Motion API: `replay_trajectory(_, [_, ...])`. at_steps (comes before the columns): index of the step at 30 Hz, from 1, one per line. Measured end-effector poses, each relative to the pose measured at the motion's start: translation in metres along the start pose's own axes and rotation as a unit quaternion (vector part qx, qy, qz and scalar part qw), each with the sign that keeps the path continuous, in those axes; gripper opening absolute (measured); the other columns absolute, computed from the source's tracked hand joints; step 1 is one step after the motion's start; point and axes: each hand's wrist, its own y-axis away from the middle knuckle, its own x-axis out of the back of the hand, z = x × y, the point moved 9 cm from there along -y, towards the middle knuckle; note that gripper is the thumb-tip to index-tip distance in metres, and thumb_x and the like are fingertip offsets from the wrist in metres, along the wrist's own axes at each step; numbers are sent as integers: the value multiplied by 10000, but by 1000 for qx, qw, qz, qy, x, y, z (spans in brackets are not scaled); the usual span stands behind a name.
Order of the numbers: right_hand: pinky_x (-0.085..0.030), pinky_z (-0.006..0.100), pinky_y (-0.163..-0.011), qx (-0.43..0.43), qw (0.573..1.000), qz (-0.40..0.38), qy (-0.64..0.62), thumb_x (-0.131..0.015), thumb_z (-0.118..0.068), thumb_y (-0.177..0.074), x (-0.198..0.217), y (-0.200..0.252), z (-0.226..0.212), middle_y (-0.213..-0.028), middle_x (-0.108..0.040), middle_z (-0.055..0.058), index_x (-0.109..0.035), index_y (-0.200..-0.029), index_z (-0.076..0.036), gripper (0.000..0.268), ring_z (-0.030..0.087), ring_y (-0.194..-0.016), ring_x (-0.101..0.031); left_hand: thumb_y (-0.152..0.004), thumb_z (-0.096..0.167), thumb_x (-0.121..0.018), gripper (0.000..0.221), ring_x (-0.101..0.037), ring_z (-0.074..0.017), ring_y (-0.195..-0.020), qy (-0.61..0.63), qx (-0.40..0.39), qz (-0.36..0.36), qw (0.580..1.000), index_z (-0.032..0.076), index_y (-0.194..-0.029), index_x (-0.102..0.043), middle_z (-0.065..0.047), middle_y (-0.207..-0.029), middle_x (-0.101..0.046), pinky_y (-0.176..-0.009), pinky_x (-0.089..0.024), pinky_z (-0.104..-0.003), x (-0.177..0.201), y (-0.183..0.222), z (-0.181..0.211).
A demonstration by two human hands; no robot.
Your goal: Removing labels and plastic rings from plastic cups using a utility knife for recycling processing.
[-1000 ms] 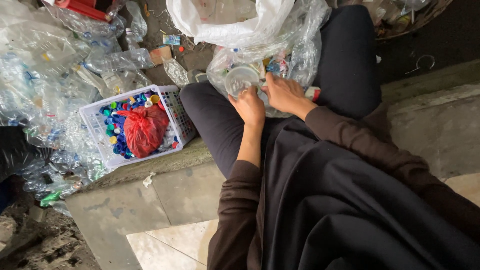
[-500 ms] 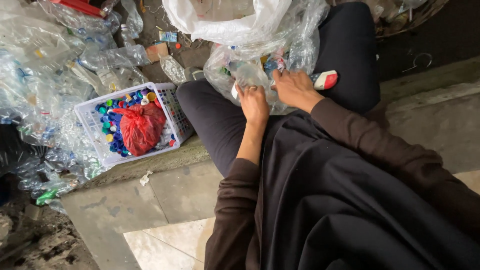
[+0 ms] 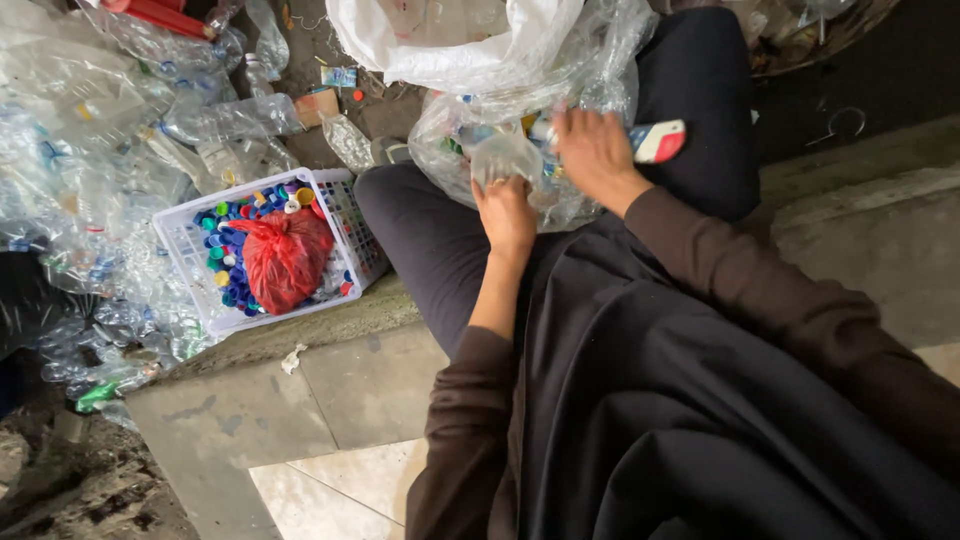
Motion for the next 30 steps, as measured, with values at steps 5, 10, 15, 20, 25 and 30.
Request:
replay_trajectory(5, [-492,404,-728,-27,994,49,-95,-642,-321,-1054,37,-18,38,-825,-604,90,-536,-1083,-10,330,249,-674,-578,-798,106,-690,42,-641,-338,-821,77,63,5,995,116,-821,-723,-112,-800,-696,-967,-438,-487,51,-19,3])
replay_trajectory(10, [-517,427,-471,-88,966,35,-239,-602,-149,-1084,84,-20,61,-861,-634,186,-471,-1127,80,267,334,-534,-620,-795,42,-744,127,-671,-248,-707,237,81,143,958,77,-913,-714,-70,-844,-738,-693,-531,-359,115,-96,-7])
replay_trajectory(15, [-486,545,-612,-157,942,0,-295,-517,-237,-1127,75,-11,83,-934,-654,211,-386,-1097,-15,260,438,-696,-642,-864,367,-761,474,-708,-279,-1009,261,138,159,942,31,-1187,-680,-130,-1106,-724,-877,-565,-382,104,-185,-62])
replay_trajectory(20, [-512,430,-525,-189,922,-50,-335,-376,-221,-1166,58,-31,109,-889,-577,128,-360,-1195,7,231,274,-592,-591,-921,152,-699,578,-550,-425,-1276,212,132,165,954,-75,-1396,-458,-269,-1395,-499,-1084,-478,-477,78,-192,-77])
replay_trajectory(25, [-469,443,-418,-217,920,-53,-321,-372,-230,-1195,39,-56,158,-790,-548,107,-348,-1196,-14,218,279,-488,-553,-894,26,-666,617,-533,-355,-1359,295,170,41,939,-42,-1448,-404,-225,-1472,-503,-1148,-443,-444,90,-134,48])
replay_trajectory(30, [-492,555,-459,-239,925,12,-296,-502,-169,-1095,22,-80,204,-743,-673,250,-423,-1343,59,346,421,-501,-607,-912,469,-484,639,-542,-250,-1036,578,-53,-149,801,-65,-1264,-476,-176,-1162,-530,-958,-484,-375,173,-57,286])
